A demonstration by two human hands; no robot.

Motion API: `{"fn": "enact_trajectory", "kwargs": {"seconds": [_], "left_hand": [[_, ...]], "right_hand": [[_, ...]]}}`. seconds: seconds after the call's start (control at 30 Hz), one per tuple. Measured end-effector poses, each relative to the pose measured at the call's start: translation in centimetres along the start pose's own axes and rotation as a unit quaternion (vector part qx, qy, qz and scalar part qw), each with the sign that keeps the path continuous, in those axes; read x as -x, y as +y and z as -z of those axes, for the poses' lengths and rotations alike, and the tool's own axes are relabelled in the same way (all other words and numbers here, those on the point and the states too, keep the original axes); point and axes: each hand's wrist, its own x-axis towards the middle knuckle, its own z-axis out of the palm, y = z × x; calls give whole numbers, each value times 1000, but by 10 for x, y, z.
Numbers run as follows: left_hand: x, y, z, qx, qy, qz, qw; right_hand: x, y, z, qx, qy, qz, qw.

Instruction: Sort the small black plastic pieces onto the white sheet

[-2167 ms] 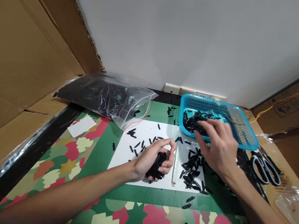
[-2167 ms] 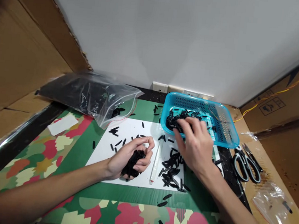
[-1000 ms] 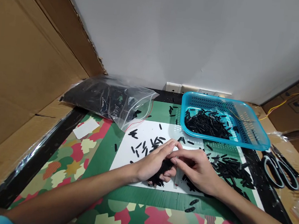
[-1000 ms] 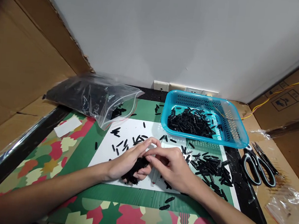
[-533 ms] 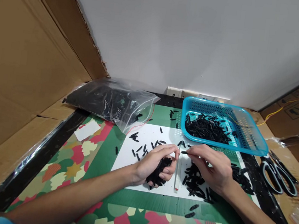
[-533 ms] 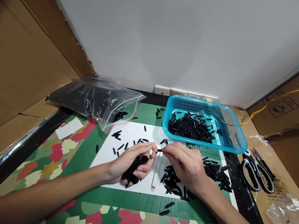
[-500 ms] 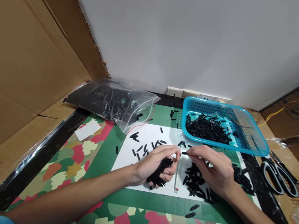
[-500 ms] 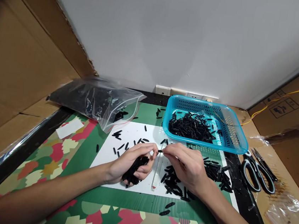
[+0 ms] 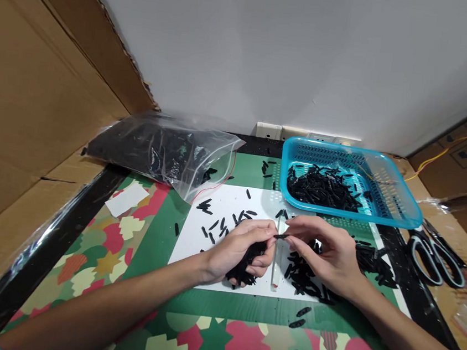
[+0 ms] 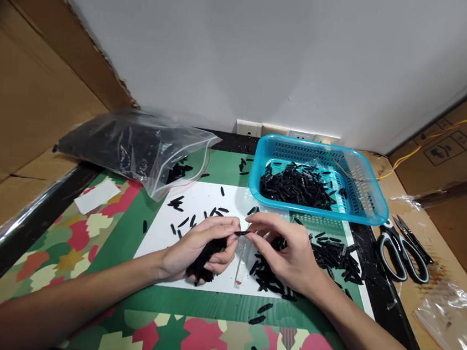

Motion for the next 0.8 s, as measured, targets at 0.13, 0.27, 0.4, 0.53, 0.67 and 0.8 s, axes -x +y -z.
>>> {"fn": "enact_trajectory", "kwargs": {"seconds": [0.13, 0.27, 0.4, 0.53, 0.67, 0.8], "left_hand": [[1, 1, 0, -8, 3, 10, 1000], [2, 2, 0, -10, 10, 14, 1000], [2, 3, 1, -12, 16, 18, 1000], [2, 2, 2, -13, 16, 27, 999], [2, 1, 3, -13, 13, 26, 999], [2, 2, 2, -15, 12, 33, 999]], "right_hand": [[0, -1, 1, 7, -5, -16, 1000], [0, -1, 2, 7, -9, -16, 1000], [-2, 2, 5, 28, -21, 2, 999], [-5, 3, 7, 44, -31, 16, 998], [-6, 1, 7, 46, -36, 13, 998], [-5, 0, 6, 46, -34, 4, 998]]}}
